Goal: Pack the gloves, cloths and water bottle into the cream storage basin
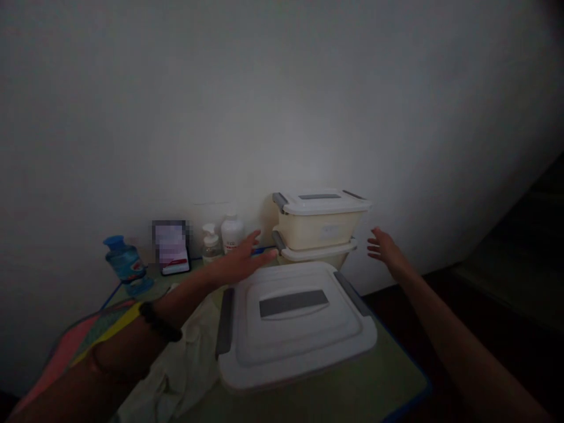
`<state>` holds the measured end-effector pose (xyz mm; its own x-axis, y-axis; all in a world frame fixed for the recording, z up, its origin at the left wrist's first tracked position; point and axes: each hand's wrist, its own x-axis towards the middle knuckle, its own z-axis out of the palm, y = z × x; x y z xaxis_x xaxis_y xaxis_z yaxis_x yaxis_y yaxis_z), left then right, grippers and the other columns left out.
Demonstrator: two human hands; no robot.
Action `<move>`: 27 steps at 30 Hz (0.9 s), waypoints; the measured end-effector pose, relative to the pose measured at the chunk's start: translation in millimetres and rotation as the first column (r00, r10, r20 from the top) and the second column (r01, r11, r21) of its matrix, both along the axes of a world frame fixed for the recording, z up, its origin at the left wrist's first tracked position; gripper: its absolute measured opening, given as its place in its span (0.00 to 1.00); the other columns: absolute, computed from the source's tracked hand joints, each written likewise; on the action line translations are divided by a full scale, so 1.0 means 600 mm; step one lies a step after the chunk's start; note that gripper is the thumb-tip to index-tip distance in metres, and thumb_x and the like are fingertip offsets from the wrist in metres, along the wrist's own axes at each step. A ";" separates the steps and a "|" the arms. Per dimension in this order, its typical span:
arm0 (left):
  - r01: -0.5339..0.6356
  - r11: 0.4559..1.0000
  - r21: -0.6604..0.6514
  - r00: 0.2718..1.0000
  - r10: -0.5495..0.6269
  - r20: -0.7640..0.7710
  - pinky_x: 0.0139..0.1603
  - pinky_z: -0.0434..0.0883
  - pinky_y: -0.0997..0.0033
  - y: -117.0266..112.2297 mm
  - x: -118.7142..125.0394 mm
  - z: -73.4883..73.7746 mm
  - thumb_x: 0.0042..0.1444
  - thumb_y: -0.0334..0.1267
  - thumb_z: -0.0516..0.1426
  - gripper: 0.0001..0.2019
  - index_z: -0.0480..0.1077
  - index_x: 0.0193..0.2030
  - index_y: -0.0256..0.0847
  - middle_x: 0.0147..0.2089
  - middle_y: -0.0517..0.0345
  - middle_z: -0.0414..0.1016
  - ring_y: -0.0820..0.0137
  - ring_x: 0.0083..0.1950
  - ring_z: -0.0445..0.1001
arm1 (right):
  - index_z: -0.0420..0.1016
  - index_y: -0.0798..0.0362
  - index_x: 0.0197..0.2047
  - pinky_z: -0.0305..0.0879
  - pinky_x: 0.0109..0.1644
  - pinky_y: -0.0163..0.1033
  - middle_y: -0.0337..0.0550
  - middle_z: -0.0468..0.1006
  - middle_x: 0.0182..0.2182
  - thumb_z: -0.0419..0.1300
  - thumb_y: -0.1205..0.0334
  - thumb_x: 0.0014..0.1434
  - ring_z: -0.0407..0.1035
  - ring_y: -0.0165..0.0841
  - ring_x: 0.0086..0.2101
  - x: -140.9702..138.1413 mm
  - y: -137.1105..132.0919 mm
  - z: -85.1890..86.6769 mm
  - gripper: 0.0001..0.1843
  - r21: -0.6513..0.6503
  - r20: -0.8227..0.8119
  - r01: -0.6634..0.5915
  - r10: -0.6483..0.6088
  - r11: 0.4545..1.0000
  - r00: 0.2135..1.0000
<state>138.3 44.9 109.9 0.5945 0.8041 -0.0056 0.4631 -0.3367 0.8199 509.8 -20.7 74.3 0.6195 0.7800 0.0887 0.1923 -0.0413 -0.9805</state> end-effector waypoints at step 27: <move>-0.042 0.992 -0.119 0.977 0.066 0.204 0.32 0.76 0.65 0.061 0.121 0.010 0.49 0.50 0.60 0.46 0.35 0.66 0.44 0.64 0.38 0.55 0.53 0.53 0.68 | 0.75 0.50 0.38 0.66 0.51 0.46 0.43 0.81 0.39 0.58 0.38 0.49 0.70 0.42 0.47 -0.083 0.079 0.020 0.24 0.327 -0.003 -0.283 0.300 0.902 0.954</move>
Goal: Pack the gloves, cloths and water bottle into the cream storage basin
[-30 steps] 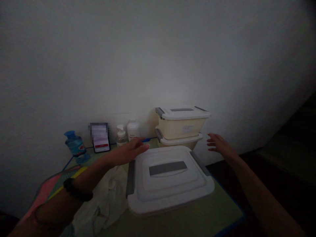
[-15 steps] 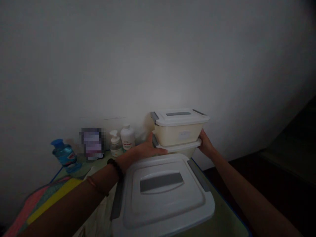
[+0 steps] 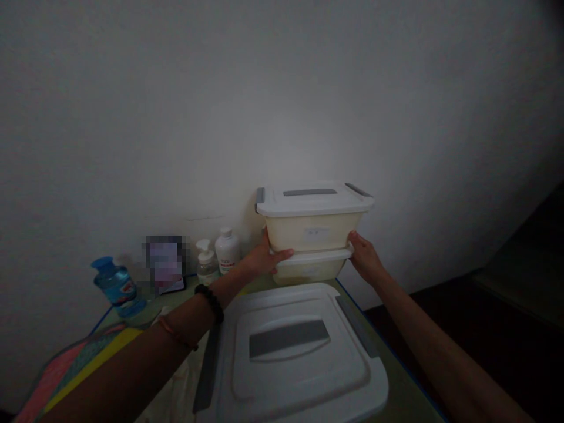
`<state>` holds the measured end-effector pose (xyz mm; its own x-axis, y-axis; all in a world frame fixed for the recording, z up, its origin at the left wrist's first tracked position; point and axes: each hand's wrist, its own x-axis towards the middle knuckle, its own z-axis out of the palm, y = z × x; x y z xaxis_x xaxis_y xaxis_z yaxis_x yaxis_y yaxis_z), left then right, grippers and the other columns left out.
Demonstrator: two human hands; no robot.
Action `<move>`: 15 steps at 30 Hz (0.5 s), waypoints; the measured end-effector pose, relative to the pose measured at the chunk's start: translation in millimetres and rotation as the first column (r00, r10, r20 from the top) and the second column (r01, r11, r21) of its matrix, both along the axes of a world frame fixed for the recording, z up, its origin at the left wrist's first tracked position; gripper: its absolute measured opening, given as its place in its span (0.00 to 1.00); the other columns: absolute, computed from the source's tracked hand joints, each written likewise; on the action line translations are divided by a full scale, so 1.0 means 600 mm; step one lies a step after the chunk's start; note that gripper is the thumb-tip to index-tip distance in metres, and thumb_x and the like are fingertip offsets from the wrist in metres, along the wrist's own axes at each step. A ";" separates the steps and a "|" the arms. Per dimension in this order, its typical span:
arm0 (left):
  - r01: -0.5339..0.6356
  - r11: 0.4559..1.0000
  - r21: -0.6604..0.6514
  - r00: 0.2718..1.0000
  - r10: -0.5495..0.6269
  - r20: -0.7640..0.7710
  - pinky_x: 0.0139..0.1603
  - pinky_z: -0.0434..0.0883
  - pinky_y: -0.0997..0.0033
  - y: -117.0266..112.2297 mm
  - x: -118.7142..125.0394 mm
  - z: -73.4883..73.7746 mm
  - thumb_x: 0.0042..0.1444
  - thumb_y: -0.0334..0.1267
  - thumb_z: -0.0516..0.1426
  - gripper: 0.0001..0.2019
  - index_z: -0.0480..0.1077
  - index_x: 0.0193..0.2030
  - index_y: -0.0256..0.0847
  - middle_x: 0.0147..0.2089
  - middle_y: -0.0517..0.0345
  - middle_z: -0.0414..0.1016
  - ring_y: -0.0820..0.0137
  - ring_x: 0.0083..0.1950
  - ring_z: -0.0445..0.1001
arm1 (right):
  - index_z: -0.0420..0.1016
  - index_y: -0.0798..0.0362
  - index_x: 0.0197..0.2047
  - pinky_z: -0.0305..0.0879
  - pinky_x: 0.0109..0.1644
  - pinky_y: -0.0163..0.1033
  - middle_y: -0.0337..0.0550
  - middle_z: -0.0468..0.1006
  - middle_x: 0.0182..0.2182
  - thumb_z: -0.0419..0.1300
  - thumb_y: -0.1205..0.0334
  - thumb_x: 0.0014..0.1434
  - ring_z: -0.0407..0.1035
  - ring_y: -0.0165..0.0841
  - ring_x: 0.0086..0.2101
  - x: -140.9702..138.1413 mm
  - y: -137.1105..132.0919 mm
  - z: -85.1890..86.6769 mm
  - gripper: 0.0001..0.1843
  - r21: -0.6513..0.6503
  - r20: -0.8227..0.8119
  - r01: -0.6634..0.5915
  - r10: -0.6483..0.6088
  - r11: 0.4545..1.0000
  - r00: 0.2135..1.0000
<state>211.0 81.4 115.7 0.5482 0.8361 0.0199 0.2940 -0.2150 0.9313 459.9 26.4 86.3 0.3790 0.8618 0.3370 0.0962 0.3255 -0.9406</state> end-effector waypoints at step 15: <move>-0.032 0.971 0.238 0.999 0.040 -0.029 0.20 0.69 0.76 -0.104 -0.129 0.179 0.52 0.58 0.54 0.40 0.44 0.67 0.43 0.48 0.44 0.72 0.65 0.33 0.73 | 0.77 0.50 0.43 0.71 0.43 0.42 0.44 0.80 0.43 0.53 0.41 0.57 0.74 0.40 0.43 -0.110 -0.102 0.205 0.23 0.035 -0.013 -0.089 0.089 0.995 0.996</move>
